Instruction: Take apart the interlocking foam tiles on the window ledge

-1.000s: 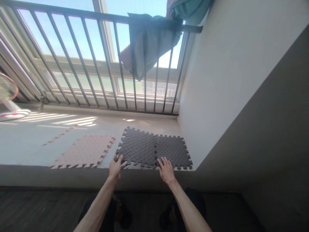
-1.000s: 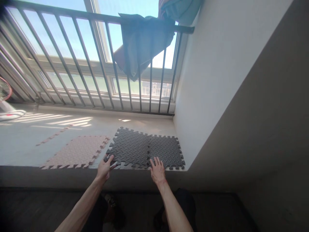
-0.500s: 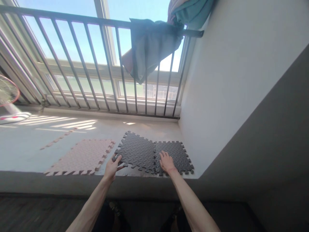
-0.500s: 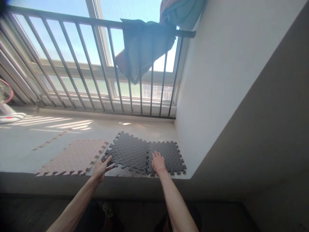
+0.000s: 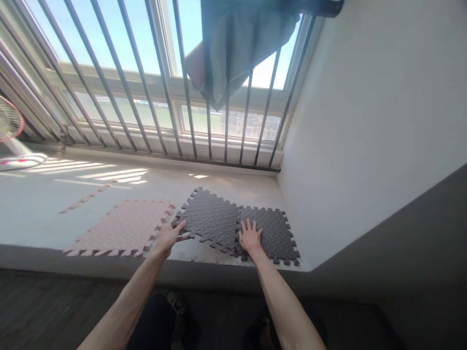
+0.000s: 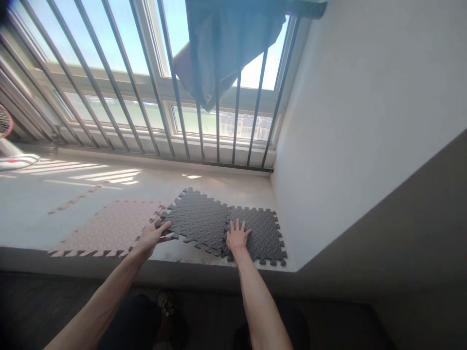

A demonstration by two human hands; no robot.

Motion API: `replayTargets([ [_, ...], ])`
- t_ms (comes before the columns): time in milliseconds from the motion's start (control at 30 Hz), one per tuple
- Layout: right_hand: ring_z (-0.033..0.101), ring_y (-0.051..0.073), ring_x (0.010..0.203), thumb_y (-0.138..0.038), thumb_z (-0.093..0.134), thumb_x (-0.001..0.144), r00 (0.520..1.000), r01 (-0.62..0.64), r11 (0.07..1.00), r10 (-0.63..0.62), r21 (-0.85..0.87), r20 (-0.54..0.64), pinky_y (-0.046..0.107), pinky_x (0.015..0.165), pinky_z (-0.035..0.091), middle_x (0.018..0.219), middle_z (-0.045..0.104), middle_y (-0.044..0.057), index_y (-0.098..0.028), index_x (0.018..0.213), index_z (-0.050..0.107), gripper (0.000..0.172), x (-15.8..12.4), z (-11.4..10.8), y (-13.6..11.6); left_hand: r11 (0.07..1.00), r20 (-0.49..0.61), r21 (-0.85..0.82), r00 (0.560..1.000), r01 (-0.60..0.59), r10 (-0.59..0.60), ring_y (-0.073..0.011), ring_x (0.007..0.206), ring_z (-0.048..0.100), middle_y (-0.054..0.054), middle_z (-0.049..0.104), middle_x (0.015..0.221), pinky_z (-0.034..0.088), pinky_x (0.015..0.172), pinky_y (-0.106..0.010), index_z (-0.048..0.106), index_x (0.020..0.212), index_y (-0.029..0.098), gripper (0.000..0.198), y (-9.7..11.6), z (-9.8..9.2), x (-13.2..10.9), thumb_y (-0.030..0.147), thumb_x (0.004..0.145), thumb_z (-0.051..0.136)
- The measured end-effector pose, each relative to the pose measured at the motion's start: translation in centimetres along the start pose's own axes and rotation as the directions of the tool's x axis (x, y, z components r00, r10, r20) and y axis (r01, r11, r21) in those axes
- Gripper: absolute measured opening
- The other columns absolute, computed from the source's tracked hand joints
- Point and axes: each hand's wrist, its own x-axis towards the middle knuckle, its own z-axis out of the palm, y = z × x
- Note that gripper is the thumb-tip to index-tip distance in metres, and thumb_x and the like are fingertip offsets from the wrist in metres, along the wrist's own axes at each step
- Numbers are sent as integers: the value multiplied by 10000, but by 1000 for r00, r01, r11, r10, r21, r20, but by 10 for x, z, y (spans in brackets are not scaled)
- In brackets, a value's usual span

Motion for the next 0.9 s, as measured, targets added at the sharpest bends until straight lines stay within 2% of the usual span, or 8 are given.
replayTargets([
  [300,117,408,1733,-445,356,1078,996,-19,999,23,-41,87,804,1256,314,1885,124,54,-332,1733,237,675,6,-11,0,990,120,80,987,-116,106,-194,705,780,-86,815,885,719,588,-344,751,1163,127,323,66,25,6,175,849,807],
  [400,113,419,1731,-450,359,1074,996,-17,999,20,-37,84,808,1247,321,1885,118,64,-334,1731,246,677,7,-8,0,985,117,79,983,-150,141,-206,726,790,-90,818,917,716,575,-346,743,1186,131,334,82,17,10,179,860,796],
  [533,98,440,1729,-416,420,1057,997,-18,999,14,51,78,845,1254,260,1880,148,82,-317,1719,293,681,10,-9,2,983,40,30,983,-183,182,-225,817,809,-75,821,962,726,636,-353,735,1220,159,343,90,-10,2,197,884,792],
  [633,139,446,1722,-370,518,1016,999,-23,973,14,230,38,855,1277,178,1852,259,116,-281,1657,448,651,7,-17,3,984,5,6,984,-179,179,-224,827,809,-72,822,1004,722,642,-348,725,1265,183,374,82,-33,-12,228,899,789],
  [700,266,381,1699,-394,471,1042,1000,4,946,1,325,-14,739,1340,190,1801,392,131,-259,1593,550,573,-2,-23,0,985,-15,-20,985,-170,169,-208,815,802,-78,824,1056,711,620,-325,716,1293,198,399,69,-46,-22,236,902,785],
  [800,594,236,1489,-485,227,1106,994,79,888,-38,454,-98,454,1277,429,1601,664,101,-255,1539,607,620,-27,-20,-8,988,-15,-107,994,-108,107,-204,852,800,-93,823,1140,703,627,-314,710,1307,216,417,39,-58,-37,231,897,784],
  [867,740,225,1270,-558,209,1093,995,84,741,-28,667,-94,379,1075,585,1436,774,97,-214,1530,608,685,-51,-5,-14,981,5,-194,999,-32,34,-204,867,800,-94,823,1164,707,663,-327,711,1278,221,397,14,-60,-51,234,891,796],
  [900,767,241,1207,-601,282,1069,997,64,590,-6,805,-75,375,994,620,1399,789,112,-179,1530,600,702,-64,6,-16,968,12,-250,1000,6,-3,-200,867,799,-91,824,1161,709,686,-332,714,1243,219,361,0,-58,-59,241,893,799],
])
